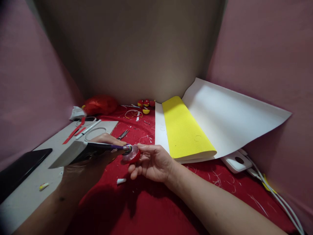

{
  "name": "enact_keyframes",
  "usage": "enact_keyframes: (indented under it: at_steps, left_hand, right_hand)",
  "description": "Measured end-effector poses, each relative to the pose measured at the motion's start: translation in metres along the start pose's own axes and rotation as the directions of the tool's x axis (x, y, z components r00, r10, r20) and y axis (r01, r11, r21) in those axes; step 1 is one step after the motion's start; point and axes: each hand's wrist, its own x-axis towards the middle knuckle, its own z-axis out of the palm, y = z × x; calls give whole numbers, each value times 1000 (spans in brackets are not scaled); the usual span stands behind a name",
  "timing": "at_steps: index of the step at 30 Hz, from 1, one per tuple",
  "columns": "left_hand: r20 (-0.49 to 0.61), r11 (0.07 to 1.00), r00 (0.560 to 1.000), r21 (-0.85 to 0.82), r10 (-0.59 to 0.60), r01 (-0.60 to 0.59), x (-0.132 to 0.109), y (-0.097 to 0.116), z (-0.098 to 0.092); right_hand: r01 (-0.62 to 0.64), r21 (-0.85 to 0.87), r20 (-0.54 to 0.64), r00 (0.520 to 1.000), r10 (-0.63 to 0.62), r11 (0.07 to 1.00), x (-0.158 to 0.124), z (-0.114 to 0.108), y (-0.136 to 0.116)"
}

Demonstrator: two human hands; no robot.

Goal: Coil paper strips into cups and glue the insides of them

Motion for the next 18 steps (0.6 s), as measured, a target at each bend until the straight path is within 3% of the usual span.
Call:
enact_keyframes:
  at_steps: [18]
  left_hand:
    - [-39,998,999,56,1,1,-1,-5,-2]
  right_hand:
    - [-9,-5,-23,1000,8,1000,1,-2,1]
